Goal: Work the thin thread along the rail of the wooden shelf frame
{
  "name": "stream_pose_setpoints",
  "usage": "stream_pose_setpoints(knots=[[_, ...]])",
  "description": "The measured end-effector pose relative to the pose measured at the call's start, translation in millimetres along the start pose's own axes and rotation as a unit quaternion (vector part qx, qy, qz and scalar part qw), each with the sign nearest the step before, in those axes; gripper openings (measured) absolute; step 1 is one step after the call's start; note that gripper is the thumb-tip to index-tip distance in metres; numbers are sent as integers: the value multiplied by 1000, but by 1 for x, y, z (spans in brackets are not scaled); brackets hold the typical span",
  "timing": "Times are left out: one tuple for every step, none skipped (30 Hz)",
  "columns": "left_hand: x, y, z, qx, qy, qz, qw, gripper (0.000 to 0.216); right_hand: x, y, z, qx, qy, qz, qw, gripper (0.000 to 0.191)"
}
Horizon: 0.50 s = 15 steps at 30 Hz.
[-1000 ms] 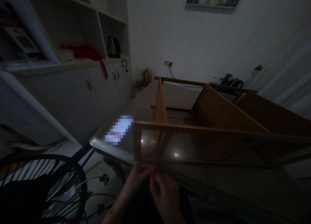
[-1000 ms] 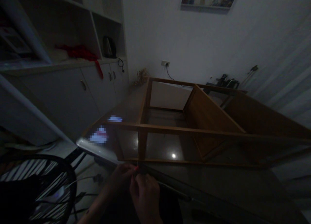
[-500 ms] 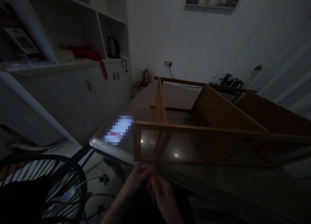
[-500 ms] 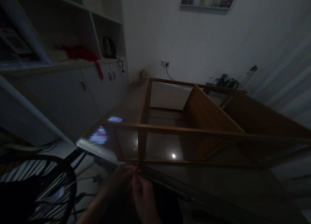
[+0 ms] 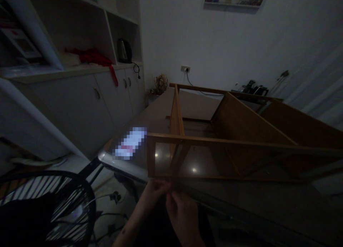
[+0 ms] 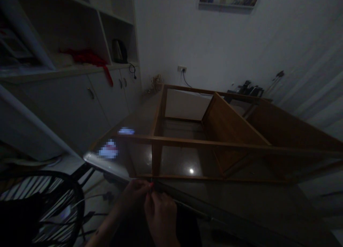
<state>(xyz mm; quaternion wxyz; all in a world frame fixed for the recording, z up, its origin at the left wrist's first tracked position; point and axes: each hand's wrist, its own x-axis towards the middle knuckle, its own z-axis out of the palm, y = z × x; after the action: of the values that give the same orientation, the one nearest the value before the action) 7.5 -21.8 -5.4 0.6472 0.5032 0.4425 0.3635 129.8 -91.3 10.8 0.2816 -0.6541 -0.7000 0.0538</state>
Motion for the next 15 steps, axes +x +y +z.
stream_pose_setpoints(knots=[[0,-1,0,-4,-3,3,1000,30,0,0,-3,18,-8,8,1000,30],[0,-1,0,-6,-4,3,1000,29,1,0,-6,43,-16,18,999,30],[-1,-1,0,-7,-4,0,1000,30,1,0,-9,76,-23,31,996,31],[-1,-1,0,-7,-5,-5,1000,31,1,0,-11,112,-28,45,992,32],[-2,-1,0,-9,-7,-10,1000,32,2,0,-13,145,-30,56,987,33],[-3,0,0,-11,-12,-14,1000,33,2,0,-15,175,-32,65,982,35],[-3,0,0,-15,-18,-18,1000,34,2,0,-15,201,-35,69,977,35],[-4,1,0,-17,-25,-23,999,35,3,0,-15,221,-42,71,972,35],[-4,2,0,-18,-29,-27,999,35,3,0,-15,232,-52,71,969,36],[-5,2,0,-16,-28,-32,999,35,3,1,-14,231,-61,71,968,36],[-5,3,1,-11,-26,-35,999,35,3,1,-13,221,-65,68,971,36],[-5,4,1,-4,-23,-33,999,35,3,1,-11,197,-64,62,976,35],[-6,4,1,2,-16,-27,1000,35,3,2,-10,161,-56,50,984,33],[-6,4,1,9,-8,-19,1000,34,3,2,-8,120,-44,34,991,31],[-6,4,2,16,0,-12,1000,34,3,2,-7,79,-31,16,996,28]])
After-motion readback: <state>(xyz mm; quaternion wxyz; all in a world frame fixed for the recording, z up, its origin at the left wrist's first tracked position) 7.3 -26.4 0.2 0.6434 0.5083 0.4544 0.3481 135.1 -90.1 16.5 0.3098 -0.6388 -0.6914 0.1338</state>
